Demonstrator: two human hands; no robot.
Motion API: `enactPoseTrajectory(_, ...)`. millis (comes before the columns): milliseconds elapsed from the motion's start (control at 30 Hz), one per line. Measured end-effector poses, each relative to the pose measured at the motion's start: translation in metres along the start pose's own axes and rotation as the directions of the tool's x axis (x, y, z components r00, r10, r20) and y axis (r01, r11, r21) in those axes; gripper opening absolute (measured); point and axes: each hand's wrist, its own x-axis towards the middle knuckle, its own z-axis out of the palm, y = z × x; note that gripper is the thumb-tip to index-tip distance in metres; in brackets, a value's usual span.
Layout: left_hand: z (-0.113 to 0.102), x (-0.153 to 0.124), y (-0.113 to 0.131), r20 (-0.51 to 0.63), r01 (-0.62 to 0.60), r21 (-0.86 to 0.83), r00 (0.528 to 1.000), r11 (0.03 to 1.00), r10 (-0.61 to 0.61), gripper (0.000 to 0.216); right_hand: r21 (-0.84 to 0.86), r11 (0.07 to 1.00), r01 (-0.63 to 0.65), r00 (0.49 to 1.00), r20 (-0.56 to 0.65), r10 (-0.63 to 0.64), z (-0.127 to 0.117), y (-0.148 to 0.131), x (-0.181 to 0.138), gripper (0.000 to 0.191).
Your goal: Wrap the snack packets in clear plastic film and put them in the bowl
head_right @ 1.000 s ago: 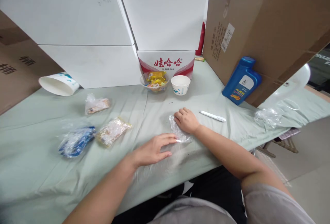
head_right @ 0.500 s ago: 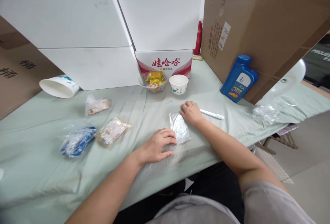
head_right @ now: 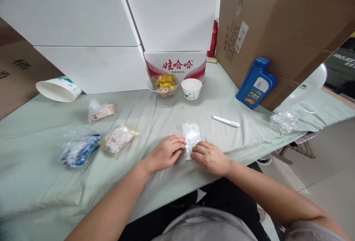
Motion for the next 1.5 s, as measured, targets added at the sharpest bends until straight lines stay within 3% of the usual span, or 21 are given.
enactPoseTrajectory(133, 0.004, -0.002, -0.001, 0.019, 0.009, -0.029, 1.0, 1.0, -0.008, 0.038, 0.013, 1.0, -0.012, 0.998, -0.06, 0.012, -0.012, -0.002, 0.004, 0.023)
enactPoseTrajectory(233, 0.006, -0.004, -0.004, -0.011, 0.074, -0.089, 0.997, 0.993, -0.076, 0.058, 0.094, 0.988, -0.122, 0.986, -0.106, 0.132, -0.022, 0.008, 0.02, 0.023)
enactPoseTrajectory(367, 0.009, -0.006, -0.01, -0.04, 0.081, -0.147, 0.995, 0.986, -0.088, 0.072, 0.102, 0.954, -0.281, 0.955, -0.066, 0.288, -0.018, 0.034, 0.048, 0.024)
enactPoseTrajectory(500, 0.007, -0.006, -0.011, -0.039, 0.101, -0.149, 0.993, 0.984, -0.108, 0.066, -0.104, 0.904, -0.416, 0.906, 0.041, 0.421, -0.002, 0.055, 0.073, 0.024)
enactPoseTrajectory(633, 0.003, -0.004, -0.007, -0.019, 0.089, -0.109, 0.996, 0.99, -0.092, 0.061, -0.226, 0.863, -0.451, 0.871, 0.1, 0.481, 0.011, 0.061, 0.084, 0.024)
enactPoseTrajectory(833, 0.008, 0.0, -0.003, -0.118, 0.048, 0.101, 0.992, 0.994, -0.036, 0.044, -0.291, 0.824, -0.487, 0.842, 0.096, 0.531, 0.017, 0.059, 0.086, 0.027)
enactPoseTrajectory(933, 0.015, 0.0, -0.004, -0.058, 0.025, 0.205, 0.998, 0.979, -0.013, 0.044, -0.299, 0.818, -0.491, 0.837, 0.098, 0.538, 0.019, 0.057, 0.087, 0.028)
enactPoseTrajectory(1067, 0.019, 0.0, -0.006, 0.037, 0.091, 0.266, 0.994, 0.96, -0.105, 0.042, -0.304, 0.811, -0.499, 0.834, 0.086, 0.545, 0.014, 0.067, 0.086, 0.027)
enactPoseTrajectory(1233, 0.018, 0.0, -0.007, 0.042, 0.085, 0.258, 0.994, 0.962, -0.099, 0.041, -0.331, 0.737, -0.59, 0.786, -0.025, 0.618, -0.006, 0.095, 0.076, 0.024)
enactPoseTrajectory(1300, 0.018, 0.001, -0.006, 0.033, 0.079, 0.264, 0.995, 0.961, -0.091, 0.041, -0.274, 0.795, -0.542, 0.835, -0.062, 0.547, -0.012, 0.096, 0.071, 0.022)
enactPoseTrajectory(1400, 0.018, 0.001, -0.005, 0.01, 0.052, 0.271, 0.998, 0.961, -0.057, 0.04, -0.062, 0.971, -0.233, 0.973, -0.025, 0.231, -0.011, 0.08, 0.064, 0.02)
enactPoseTrajectory(1433, 0.017, 0.001, -0.004, -0.012, 0.045, 0.27, 0.999, 0.962, -0.043, 0.038, 0.006, 0.991, -0.132, 0.991, -0.003, 0.132, -0.008, 0.074, 0.061, 0.02)
enactPoseTrajectory(1500, 0.015, 0.001, -0.003, -0.086, 0.051, 0.264, 0.996, 0.963, -0.029, 0.033, 0.079, 0.996, -0.046, 0.998, 0.033, 0.044, -0.001, 0.065, 0.057, 0.019)
